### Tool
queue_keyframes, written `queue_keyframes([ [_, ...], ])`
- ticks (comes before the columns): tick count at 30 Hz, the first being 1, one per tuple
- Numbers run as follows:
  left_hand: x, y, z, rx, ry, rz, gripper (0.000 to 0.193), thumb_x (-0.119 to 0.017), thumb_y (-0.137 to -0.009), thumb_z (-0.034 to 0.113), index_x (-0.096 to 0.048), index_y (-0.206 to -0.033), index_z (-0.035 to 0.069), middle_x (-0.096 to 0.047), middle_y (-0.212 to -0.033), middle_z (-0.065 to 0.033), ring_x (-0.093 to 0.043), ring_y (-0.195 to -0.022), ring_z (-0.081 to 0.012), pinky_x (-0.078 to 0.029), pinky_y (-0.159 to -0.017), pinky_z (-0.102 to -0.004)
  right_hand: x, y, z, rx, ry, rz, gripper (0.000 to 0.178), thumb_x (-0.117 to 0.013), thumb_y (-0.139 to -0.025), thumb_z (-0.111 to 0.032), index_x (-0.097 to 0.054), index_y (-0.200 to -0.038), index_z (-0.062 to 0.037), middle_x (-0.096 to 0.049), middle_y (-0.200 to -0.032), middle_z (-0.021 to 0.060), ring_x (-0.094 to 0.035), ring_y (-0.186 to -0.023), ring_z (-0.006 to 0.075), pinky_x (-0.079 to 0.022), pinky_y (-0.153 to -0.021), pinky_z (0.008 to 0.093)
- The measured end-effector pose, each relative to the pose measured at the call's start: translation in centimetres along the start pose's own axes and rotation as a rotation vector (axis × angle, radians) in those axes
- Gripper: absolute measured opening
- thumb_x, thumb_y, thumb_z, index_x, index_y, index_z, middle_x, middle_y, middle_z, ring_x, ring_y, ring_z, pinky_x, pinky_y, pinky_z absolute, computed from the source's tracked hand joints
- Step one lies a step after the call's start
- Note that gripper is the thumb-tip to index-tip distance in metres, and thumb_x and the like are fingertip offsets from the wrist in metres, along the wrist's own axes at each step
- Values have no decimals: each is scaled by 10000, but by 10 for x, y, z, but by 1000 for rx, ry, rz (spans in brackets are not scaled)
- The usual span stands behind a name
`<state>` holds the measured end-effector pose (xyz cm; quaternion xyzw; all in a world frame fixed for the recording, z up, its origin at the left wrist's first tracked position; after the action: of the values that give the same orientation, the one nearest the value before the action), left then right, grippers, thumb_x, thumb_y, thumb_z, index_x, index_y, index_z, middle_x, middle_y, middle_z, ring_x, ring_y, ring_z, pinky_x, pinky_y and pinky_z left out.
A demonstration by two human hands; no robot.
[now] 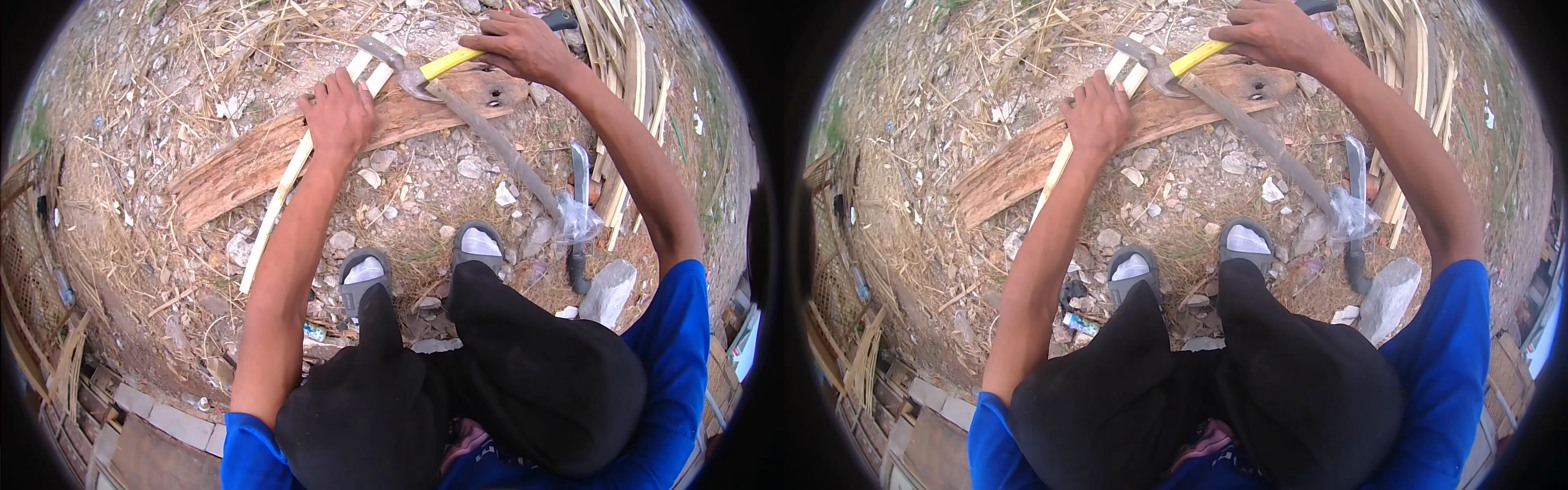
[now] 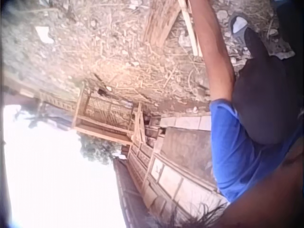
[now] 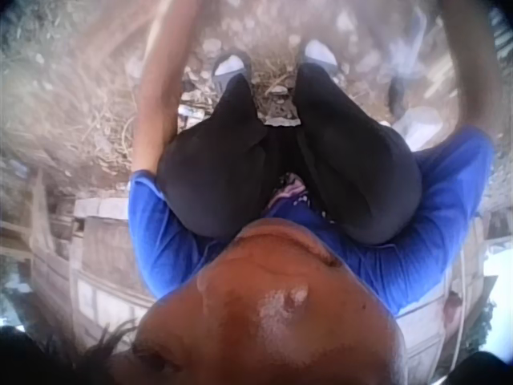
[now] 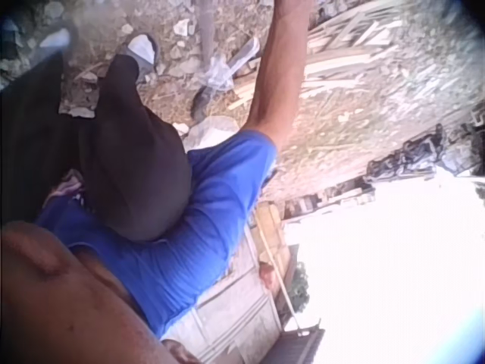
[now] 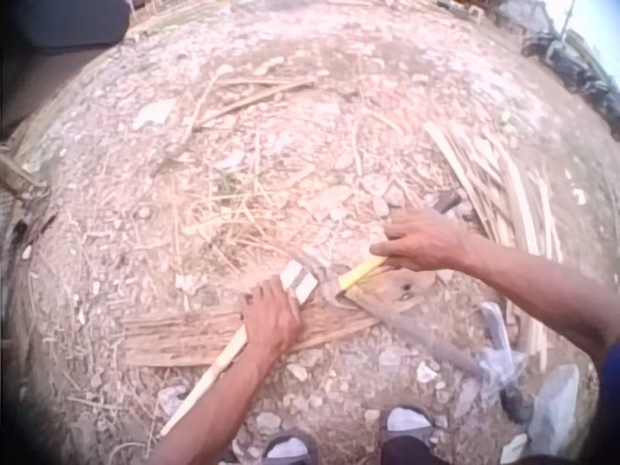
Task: The person positions bamboo slats against a crossbar, nails them in place using a hammer, and carves a bamboo piece using a knife.
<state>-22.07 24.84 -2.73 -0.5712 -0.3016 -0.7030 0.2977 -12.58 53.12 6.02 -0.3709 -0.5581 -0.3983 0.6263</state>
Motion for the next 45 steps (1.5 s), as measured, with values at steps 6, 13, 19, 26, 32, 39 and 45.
queue_keyframes([
  [6,3,1,2,9,16,15,455,-419,-1008,324,-475,-1323,0,-618,-1162,-184,-585,-1107,-343,-338,-996,-614,-1,29,-28,-220,-306,26,305,-667,-935,-222,-652,-1224,-127,-601,-861,85,-616,-756,261,-485,-675,400],
  [13,-5,3,-6,52,145,257,409,-442,-1010,283,-515,-1308,13,-655,-1103,-149,-618,-1045,-323,-352,-976,-600,5,23,-153,-975,-877,276,259,-527,-1022,-198,-533,-1216,-28,-644,-859,237,-618,-787,465,-445,-675,542],
  [19,-4,1,0,8,8,175,360,-458,-998,262,-543,-1269,40,-668,-1020,-128,-637,-970,-316,-381,-927,-578,-28,23,-170,-1053,-803,177,241,-517,-1029,-211,-507,-1180,-23,-617,-809,293,-597,-765,513,-439,-647,566],
  [26,-2,2,-2,-3,-16,202,328,-466,-989,252,-557,-1231,50,-656,-969,-125,-639,-905,-310,-395,-887,-563,-24,13,-162,-991,-802,250,285,-510,-1033,-219,-498,-1248,-31,-643,-844,276,-621,-784,505,-459,-646,559],
  [32,-1,3,0,-7,27,207,319,-463,-990,256,-560,-1212,48,-656,-979,-119,-639,-891,-316,-399,-873,-567,-15,13,-154,-991,-771,344,296,-503,-1044,-245,-493,-1257,-41,-615,-772,254,-616,-699,473,-450,-600,532],
  [39,-8,7,0,-26,7,290,270,-503,-973,245,-574,-1144,49,-641,-946,-112,-627,-878,-304,-394,-879,-547,-38,32,-171,-1002,-866,281,270,-533,-1023,-208,-521,-1227,-31,-625,-813,262,-615,-715,475,-453,-616,518],
  [45,-6,9,2,-44,21,354,260,-528,-956,228,-597,-1130,48,-644,-941,-104,-612,-912,-284,-372,-938,-523,-42,59,-185,-1127,-899,332,288,-518,-1044,-253,-528,-1221,-26,-560,-665,189,-574,-572,359,-423,-559,459],
])
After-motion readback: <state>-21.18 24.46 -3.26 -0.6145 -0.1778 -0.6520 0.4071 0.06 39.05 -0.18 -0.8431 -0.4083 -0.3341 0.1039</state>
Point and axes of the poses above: each hand's wrist, its own y-axis away from the middle knuckle, its own x-axis out of the back of the hand, z = x × y, the point moved 2 cm from there along -y, towards the middle knuckle
